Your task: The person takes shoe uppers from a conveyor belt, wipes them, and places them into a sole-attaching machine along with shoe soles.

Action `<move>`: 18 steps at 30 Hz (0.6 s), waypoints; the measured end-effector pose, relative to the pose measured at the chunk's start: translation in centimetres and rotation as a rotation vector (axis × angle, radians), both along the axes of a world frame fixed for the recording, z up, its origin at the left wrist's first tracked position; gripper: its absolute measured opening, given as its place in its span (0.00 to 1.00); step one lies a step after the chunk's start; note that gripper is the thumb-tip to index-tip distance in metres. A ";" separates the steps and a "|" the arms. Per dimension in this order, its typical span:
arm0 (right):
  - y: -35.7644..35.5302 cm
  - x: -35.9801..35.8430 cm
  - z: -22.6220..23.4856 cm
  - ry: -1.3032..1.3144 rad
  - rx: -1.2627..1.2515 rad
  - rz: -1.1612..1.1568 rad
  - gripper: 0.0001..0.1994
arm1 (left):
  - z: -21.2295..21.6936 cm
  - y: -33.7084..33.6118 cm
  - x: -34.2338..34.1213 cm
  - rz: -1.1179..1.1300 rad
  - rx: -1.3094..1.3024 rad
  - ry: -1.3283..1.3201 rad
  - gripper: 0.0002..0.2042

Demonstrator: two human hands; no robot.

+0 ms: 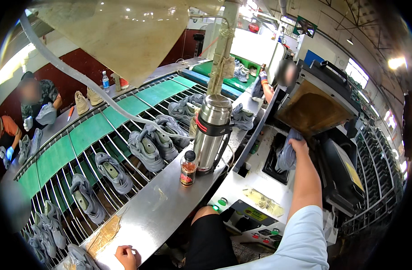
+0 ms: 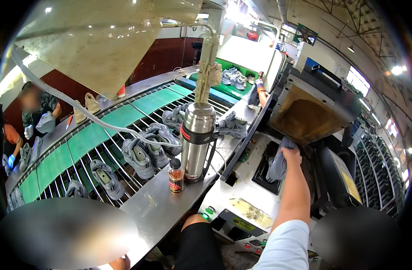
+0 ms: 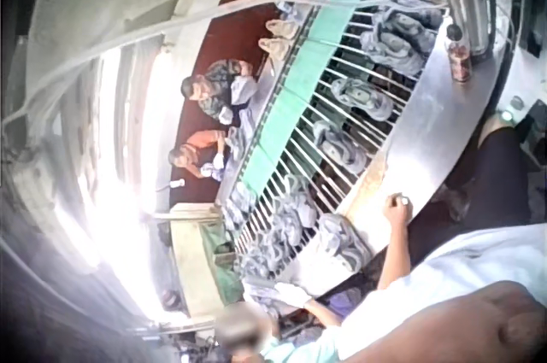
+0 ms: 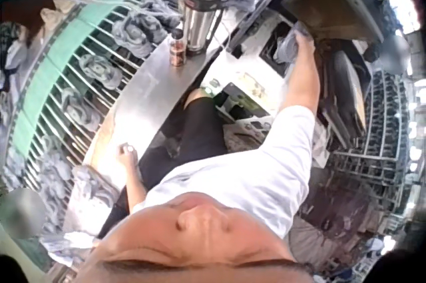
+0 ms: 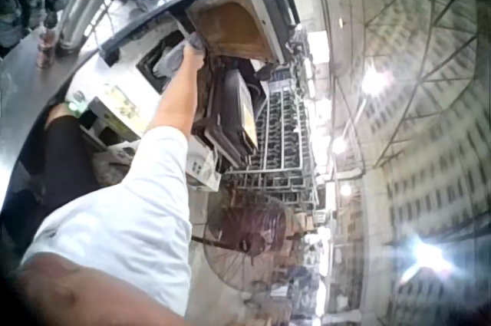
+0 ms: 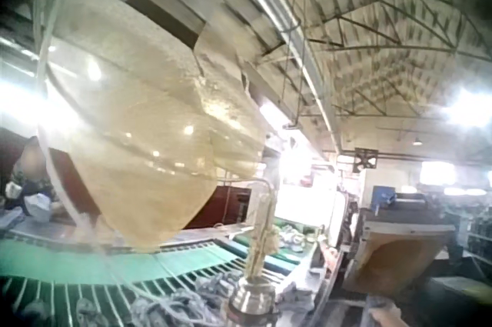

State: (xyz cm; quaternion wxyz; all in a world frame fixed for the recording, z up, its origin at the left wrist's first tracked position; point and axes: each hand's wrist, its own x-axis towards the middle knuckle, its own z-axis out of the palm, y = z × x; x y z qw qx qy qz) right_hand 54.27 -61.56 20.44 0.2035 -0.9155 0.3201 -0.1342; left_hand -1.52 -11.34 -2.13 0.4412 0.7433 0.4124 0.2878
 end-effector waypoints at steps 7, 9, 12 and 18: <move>3.6 -3.2 -1.2 0.096 0.057 0.009 0.44 | -8.4 1.9 -0.5 0.102 0.091 -0.003 0.05; 2.3 -4.6 -2.5 0.059 0.000 0.067 0.42 | -9.3 0.4 1.8 0.036 -0.032 -0.114 0.09; 2.1 -9.4 -5.7 -0.123 -0.137 0.365 0.32 | -7.4 -5.3 8.1 -0.186 -0.426 -0.311 0.16; -6.8 -24.7 -10.5 -0.562 -0.284 0.632 0.17 | -0.8 -18.9 21.1 -0.705 -1.128 -0.329 0.32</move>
